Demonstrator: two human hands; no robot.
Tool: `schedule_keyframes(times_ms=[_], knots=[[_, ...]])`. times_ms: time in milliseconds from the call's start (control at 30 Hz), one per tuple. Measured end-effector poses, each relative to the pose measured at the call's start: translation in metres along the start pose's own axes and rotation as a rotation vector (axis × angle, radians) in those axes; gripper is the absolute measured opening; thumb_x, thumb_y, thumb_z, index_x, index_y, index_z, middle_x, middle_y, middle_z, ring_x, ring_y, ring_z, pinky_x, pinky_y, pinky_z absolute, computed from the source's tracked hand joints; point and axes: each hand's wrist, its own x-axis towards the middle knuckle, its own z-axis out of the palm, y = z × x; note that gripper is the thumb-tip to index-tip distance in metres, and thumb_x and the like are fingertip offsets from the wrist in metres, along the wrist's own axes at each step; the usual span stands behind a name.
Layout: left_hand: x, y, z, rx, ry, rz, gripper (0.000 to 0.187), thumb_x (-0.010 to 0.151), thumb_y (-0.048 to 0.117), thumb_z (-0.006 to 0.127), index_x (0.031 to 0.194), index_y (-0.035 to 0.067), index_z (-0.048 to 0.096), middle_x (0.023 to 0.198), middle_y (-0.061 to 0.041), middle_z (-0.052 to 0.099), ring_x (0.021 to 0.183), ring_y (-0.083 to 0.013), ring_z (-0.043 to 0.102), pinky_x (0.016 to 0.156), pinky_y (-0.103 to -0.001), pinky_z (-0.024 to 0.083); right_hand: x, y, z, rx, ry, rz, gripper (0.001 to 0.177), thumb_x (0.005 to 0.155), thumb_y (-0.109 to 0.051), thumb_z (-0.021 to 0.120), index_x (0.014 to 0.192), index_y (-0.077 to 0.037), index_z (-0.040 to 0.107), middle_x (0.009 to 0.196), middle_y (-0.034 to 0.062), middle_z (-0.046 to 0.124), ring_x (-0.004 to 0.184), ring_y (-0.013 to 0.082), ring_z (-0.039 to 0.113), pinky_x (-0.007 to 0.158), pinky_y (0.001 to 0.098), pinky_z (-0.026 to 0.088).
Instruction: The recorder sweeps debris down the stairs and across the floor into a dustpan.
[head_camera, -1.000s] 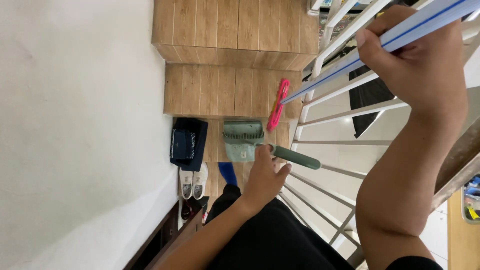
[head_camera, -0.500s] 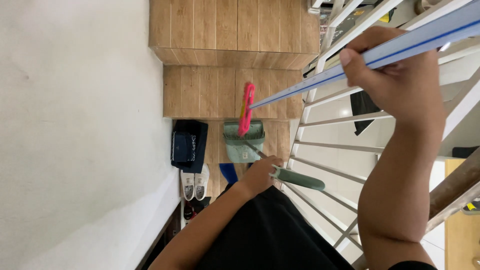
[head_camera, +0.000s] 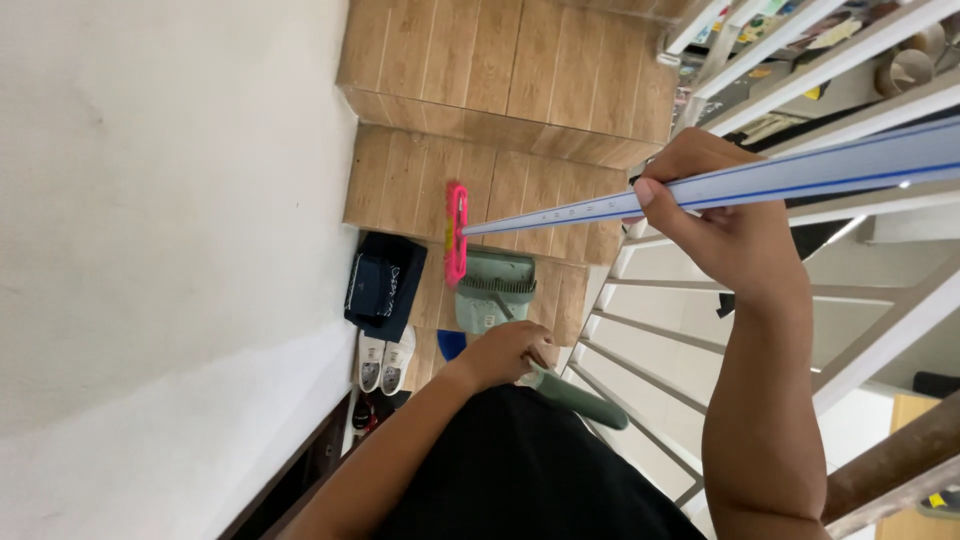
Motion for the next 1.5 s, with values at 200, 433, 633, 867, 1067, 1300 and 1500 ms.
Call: schedule_keyframes(times_ms=[200,433,633,867,1067,1300,1500], knots=[[-0.008,-0.048,-0.043,0.270,0.263,-0.199,0.038,0.075,0.011,0.082,0.105,0.008,0.060,0.107,-0.016,0.064,0.103,-0.0379,0.064,0.086,-0.046,0.052,0.009,0.031,0.031,-0.012,0.026,-0.049,0.012,0.104,-0.006,0.073,0.094,0.000,0.069,0.088,0.0042,0.059,0.075,0.0101,0.051,0.063,0.0259,0.037],[0.027,0.002,-0.126,0.376,0.825,-0.156,0.059,0.078,0.007,0.078,0.125,0.004,0.043,0.118,-0.019,0.056,0.110,-0.0440,0.061,0.086,-0.048,0.055,0.022,0.060,0.082,0.053,0.052,-0.129,0.012,0.105,-0.007,0.070,0.097,0.001,0.065,0.091,0.0052,0.066,0.080,0.0111,0.056,0.065,0.0257,0.040],[0.061,0.011,-0.142,0.234,0.798,-0.123,0.064,0.092,0.008,0.069,0.144,0.000,0.033,0.149,-0.027,0.041,0.118,-0.0450,0.058,0.094,-0.050,0.054,0.015,0.099,0.121,0.356,0.139,0.035,0.013,0.107,-0.009,0.064,0.099,0.002,0.061,0.095,0.0065,0.062,0.090,0.0135,0.066,0.080,0.0277,0.063],[0.089,-0.034,-0.140,0.472,0.916,-0.068,0.037,0.094,0.005,0.063,0.131,0.004,0.054,0.138,-0.023,0.055,0.117,-0.0474,0.060,0.095,-0.052,0.053,0.014,0.113,0.128,0.347,0.158,0.127,0.012,0.105,-0.008,0.065,0.104,0.004,0.062,0.105,0.0074,0.057,0.095,0.0161,0.069,0.082,0.0309,0.062],[0.120,-0.075,-0.130,0.473,0.906,-0.095,0.031,0.095,0.003,0.059,0.126,0.003,0.058,0.133,-0.024,0.060,0.111,-0.0469,0.062,0.093,-0.051,0.053,0.005,0.091,0.103,0.329,0.268,0.109,0.012,0.106,-0.010,0.064,0.108,0.001,0.059,0.109,0.0091,0.059,0.097,0.0183,0.062,0.087,0.0356,0.051],[0.126,-0.072,-0.104,0.471,0.851,-0.029,0.029,0.094,0.002,0.061,0.123,0.001,0.058,0.128,-0.026,0.062,0.110,-0.0474,0.062,0.093,-0.052,0.052,-0.032,0.071,0.075,0.681,0.365,0.001,0.017,0.120,-0.014,0.054,0.107,-0.004,0.052,0.098,0.0077,0.058,0.100,0.0203,0.061,0.117,0.0513,0.047],[0.133,-0.026,-0.081,0.306,0.750,0.014,0.027,0.095,0.001,0.060,0.122,0.001,0.059,0.129,-0.023,0.064,0.107,-0.0462,0.064,0.089,-0.051,0.053,-0.056,0.053,0.049,0.556,0.371,-0.037,0.019,0.122,-0.017,0.054,0.108,-0.004,0.052,0.098,0.0088,0.058,0.098,0.0197,0.061,0.116,0.0515,0.047]])
